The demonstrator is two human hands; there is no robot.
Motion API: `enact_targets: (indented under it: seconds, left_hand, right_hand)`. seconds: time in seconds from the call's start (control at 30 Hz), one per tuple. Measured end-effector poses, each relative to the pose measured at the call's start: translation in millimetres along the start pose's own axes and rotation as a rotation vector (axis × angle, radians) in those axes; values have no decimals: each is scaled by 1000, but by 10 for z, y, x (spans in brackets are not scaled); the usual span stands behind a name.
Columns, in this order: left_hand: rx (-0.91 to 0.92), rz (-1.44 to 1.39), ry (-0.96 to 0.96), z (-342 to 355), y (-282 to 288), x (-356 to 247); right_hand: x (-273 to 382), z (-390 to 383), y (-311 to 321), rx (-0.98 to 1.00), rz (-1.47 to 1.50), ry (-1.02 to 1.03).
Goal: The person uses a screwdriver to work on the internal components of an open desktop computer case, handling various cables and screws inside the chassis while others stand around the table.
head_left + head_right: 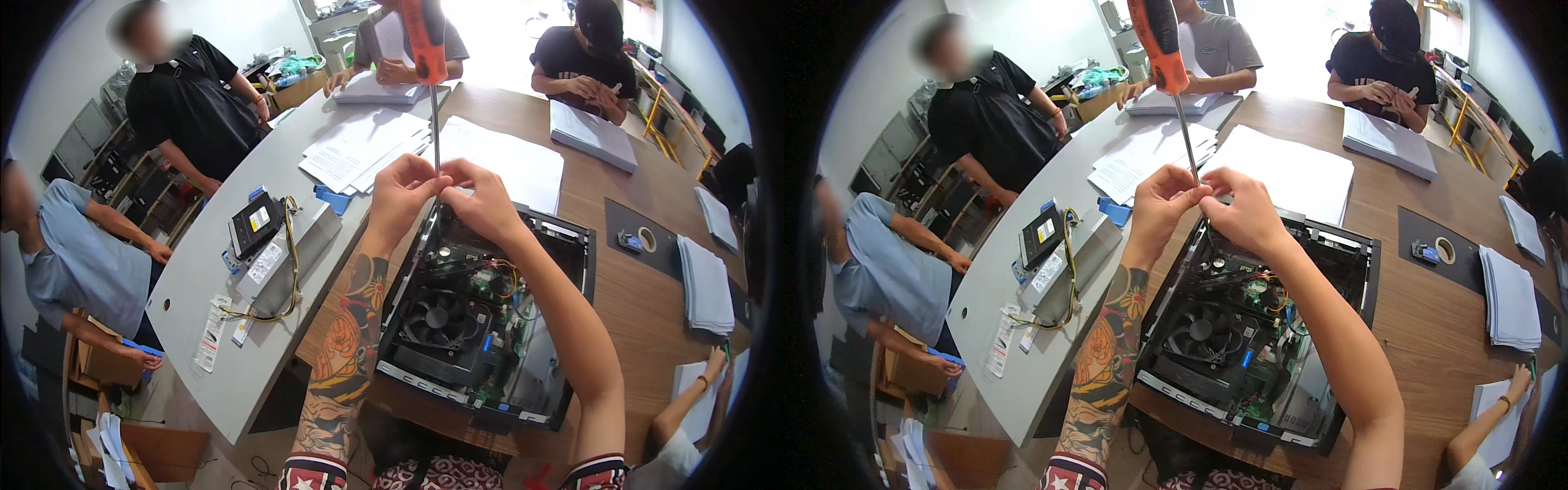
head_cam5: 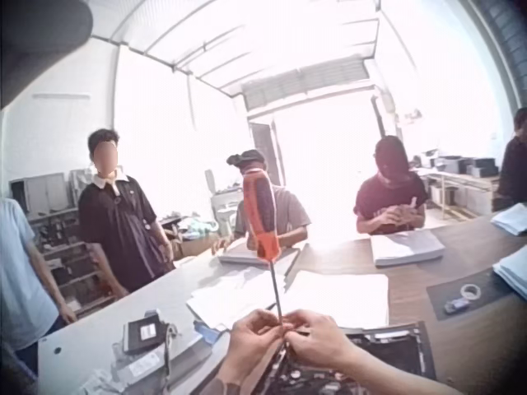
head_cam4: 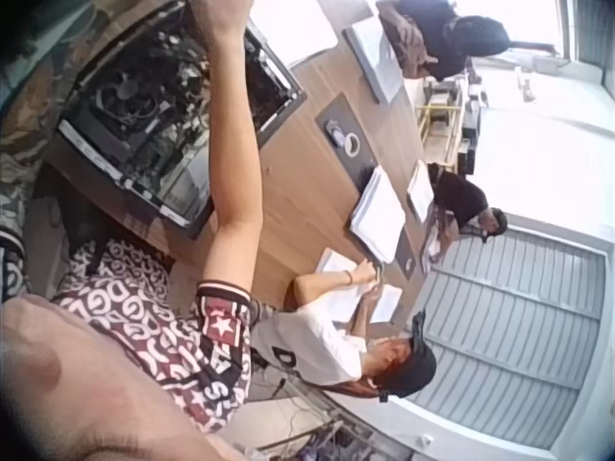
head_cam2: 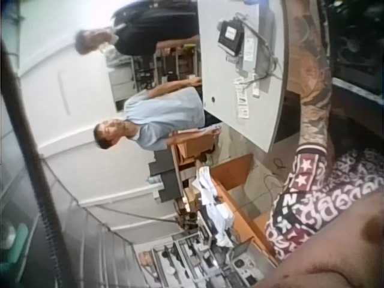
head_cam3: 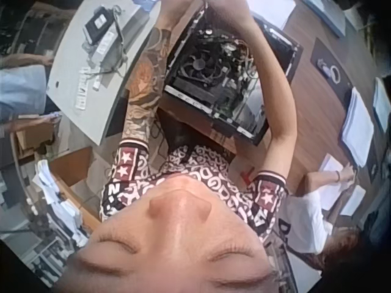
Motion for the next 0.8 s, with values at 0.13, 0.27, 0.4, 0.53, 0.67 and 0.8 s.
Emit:
enact_targets:
  seconds: [0.13,0.27,0.4,0.53,0.67,0.8]
  left_hand:
    - [-78,-26,-42,16,-15,45]
    - [-90,127,-39,35,-80,85]
    - [-98,138,-158,68,-134,72]
    - [-136,262,-116,-27,97,153]
    - [-131,385,-168,71,-68,-4]
    - [-200,278,-178,37,-162,-61]
  right_hand:
    - [-40,47,-9,70,435,-54]
    - [217,-87,37,-12,339,-54]
    - [231,-105,26,16,320,-121]
    - [261,-53,-187,37,229,-90]
    - [132,-46,-33,21,281,-54]
    - [125,-104,37,-4,242,-38]
Point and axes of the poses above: each hand's wrist, its own z-axis towards the middle knuckle, its own y-axis out of the back of the hand, x = y × z, the point moved 8 cm from there along z, towards the middle knuckle, and after that the axes turned 13 degrees about -y, right-handed, at the moved point
